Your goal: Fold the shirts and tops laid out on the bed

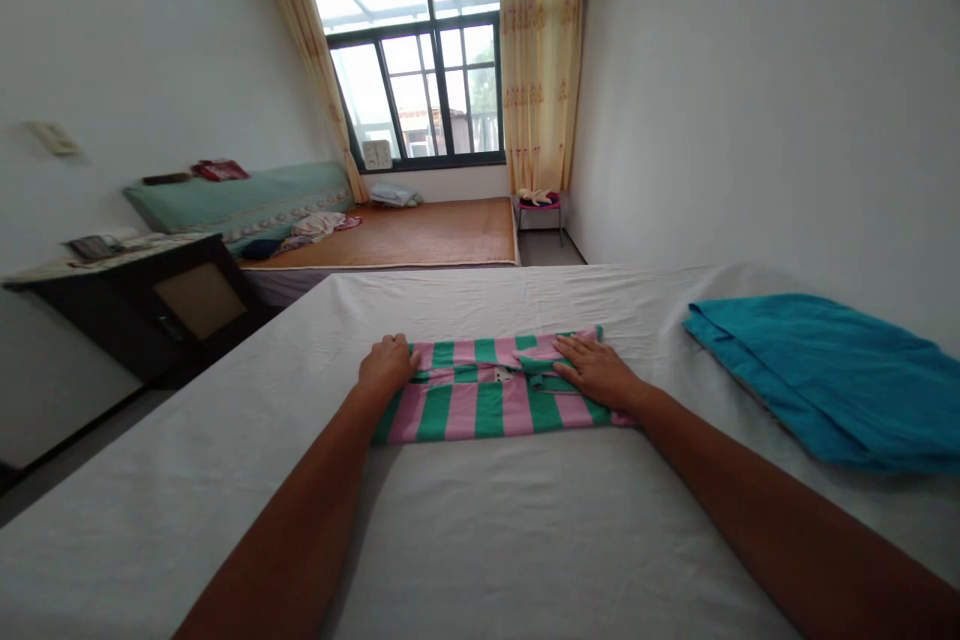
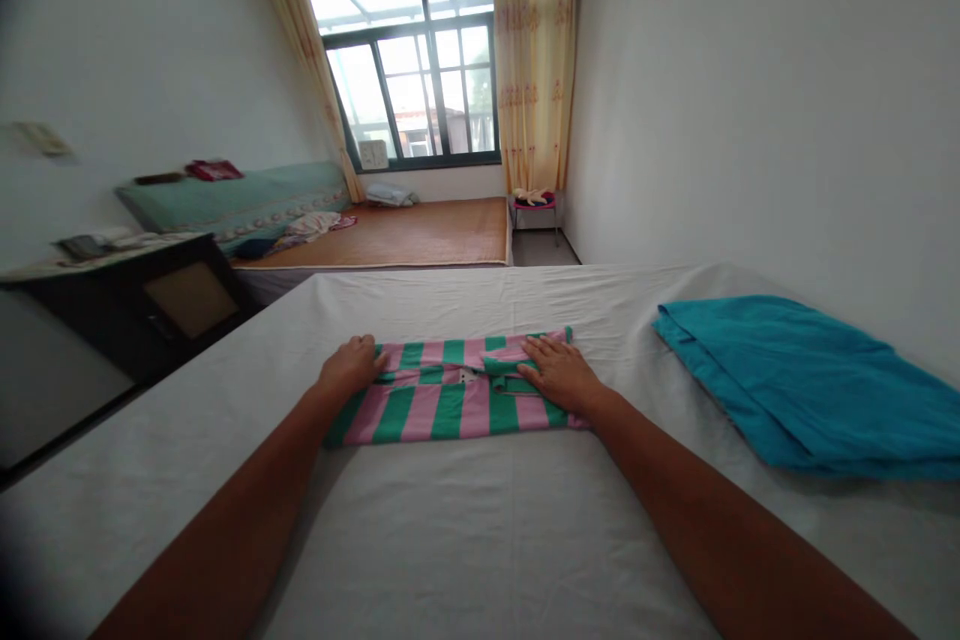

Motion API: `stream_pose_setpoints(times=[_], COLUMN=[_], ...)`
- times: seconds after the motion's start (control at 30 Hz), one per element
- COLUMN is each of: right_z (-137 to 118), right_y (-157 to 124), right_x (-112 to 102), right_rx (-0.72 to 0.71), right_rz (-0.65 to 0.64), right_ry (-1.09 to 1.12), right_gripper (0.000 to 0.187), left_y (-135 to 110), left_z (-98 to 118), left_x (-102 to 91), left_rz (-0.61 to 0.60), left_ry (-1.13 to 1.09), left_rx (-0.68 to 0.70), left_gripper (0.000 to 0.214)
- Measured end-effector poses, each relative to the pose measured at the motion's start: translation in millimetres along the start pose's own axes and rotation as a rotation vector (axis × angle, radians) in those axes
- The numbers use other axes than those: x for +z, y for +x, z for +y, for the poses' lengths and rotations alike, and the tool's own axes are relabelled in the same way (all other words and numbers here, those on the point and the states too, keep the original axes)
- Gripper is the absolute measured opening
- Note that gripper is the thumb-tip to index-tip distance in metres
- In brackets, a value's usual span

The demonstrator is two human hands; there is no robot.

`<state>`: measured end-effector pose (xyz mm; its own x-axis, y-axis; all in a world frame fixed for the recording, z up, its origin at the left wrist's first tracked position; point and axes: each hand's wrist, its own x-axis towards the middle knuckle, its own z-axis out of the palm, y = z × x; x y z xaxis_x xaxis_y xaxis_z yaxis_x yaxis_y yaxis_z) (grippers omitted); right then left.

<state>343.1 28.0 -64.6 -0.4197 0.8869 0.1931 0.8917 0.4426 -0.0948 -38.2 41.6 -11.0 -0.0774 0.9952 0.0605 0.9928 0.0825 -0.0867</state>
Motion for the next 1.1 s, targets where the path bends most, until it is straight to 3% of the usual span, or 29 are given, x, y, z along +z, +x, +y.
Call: stream_pose_setpoints(times=[0.13,0.3,0.43,0.6,0.77,0.87,1.0,1.1], right_z=[0,-3,-4,-5,-4,-5,-7,-5], right_y=[0,0,-1,-2,-1,-2,-2,1], right_x=[-1,-3,-5,-7,-7,-8,-12,-14], right_rx=[0.007,0.018,0.02,0.021,0.006,0.008,0.015,0.015], right_rz=[-0.006,-0.004,0.001,0.011,0.008,-0.007,-0.027,-0.028], right_ry=[-0.005,0.001,0.011,0.018,0.017,0.021,0.042,0.113], right_gripper=[0.066,0.064,0.063,0.06,0.061,0.061,0.059,0.058], left_y=[4,8,6,3,7,12,18,20], left_z=[-15,-32,-33,-28,-18,-16,-27,-43], left_x=[-8.7,-15.2,-15.9,-13.9,-4.9,2.0,3.6,0.7], left_rz=[-0.099,-0.312,-0.359,-0.318,-0.132,-0.09,-0.047,0.003], left_ry=[-0.021,-0.144,-0.292,-0.389,-0.286,-0.242,-0.161,-0.149], left_rx=[-0.076,-0.075,-0.07,-0.039,0.005,0.029,0.065,0.006], left_gripper=[0.053,0.048,0.047,0.033,0.024,0.028,0.03,0.032])
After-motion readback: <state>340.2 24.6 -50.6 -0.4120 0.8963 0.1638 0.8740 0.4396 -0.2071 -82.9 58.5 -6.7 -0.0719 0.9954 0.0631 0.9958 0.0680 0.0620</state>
